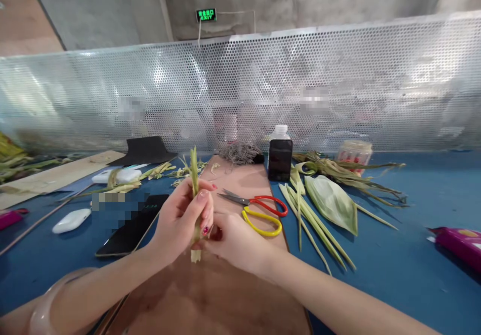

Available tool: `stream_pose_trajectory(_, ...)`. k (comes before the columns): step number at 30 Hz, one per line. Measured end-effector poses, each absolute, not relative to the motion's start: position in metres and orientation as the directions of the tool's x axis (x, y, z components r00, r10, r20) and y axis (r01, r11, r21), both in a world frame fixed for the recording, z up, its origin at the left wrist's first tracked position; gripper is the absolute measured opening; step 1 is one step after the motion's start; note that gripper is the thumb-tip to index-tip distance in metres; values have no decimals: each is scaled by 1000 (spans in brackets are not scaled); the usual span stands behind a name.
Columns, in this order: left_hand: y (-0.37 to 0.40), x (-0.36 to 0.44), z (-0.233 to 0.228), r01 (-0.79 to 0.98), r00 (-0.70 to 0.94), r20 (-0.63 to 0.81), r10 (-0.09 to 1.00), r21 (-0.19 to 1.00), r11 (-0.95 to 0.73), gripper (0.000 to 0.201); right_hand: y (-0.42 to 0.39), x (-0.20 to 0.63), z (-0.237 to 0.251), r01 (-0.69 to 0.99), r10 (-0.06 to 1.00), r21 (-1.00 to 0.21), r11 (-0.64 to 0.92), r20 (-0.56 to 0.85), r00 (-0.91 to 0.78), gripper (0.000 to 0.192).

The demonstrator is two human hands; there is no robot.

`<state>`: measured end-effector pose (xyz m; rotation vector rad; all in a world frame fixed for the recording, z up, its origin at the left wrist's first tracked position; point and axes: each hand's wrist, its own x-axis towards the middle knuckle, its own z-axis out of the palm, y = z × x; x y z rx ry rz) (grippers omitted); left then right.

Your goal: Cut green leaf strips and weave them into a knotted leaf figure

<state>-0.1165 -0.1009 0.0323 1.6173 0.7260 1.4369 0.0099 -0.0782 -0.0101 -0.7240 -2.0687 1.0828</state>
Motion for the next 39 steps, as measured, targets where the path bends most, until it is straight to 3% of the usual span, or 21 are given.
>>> stream_pose_trajectory(4, -99, -119, 28, -127, 154, 478, 865, 878, -462, 12, -79, 11, -11, 203, 713, -854, 478, 243, -658, 7)
stream_pose_trajectory(13, -107, -119, 31, -113, 78, 484, 872, 873, -475, 28, -94, 4, -5, 95, 713, -957, 275, 137, -688, 9)
stream_pose_trajectory(19, -113, -117, 25, -121, 52, 461, 886, 883, -453, 28, -103, -1, -4, 154, 697, -912, 381, 174, -696, 14)
stream_pose_trajectory(24, -118, -121, 19, -127, 153, 484, 862, 874, -468, 23, -107, -1, -3, 119, 678, -867, 483, 284, -678, 19)
stream_pose_trajectory(28, -119, -124, 21, -85, 214, 470, 856, 882, -463, 19, -102, 1, -5, 110, 678, -810, 576, 398, -618, 24)
stream_pose_trajectory(31, -123, -125, 25, -53, 273, 426, 862, 902, -429, 27, -96, 2, -12, 94, 653, -739, 667, 519, -552, 24)
stream_pose_trajectory(36, -136, -128, 29, 93, 347, 390, 853, 891, -445, 30, -93, 7, -20, 155, 647, -692, 706, 541, -537, 14)
stream_pose_trajectory(39, -132, -133, 37, -127, 229, 510, 829, 860, -494, 29, -90, 12, -7, 210, 600, -637, 742, 490, -632, 8)
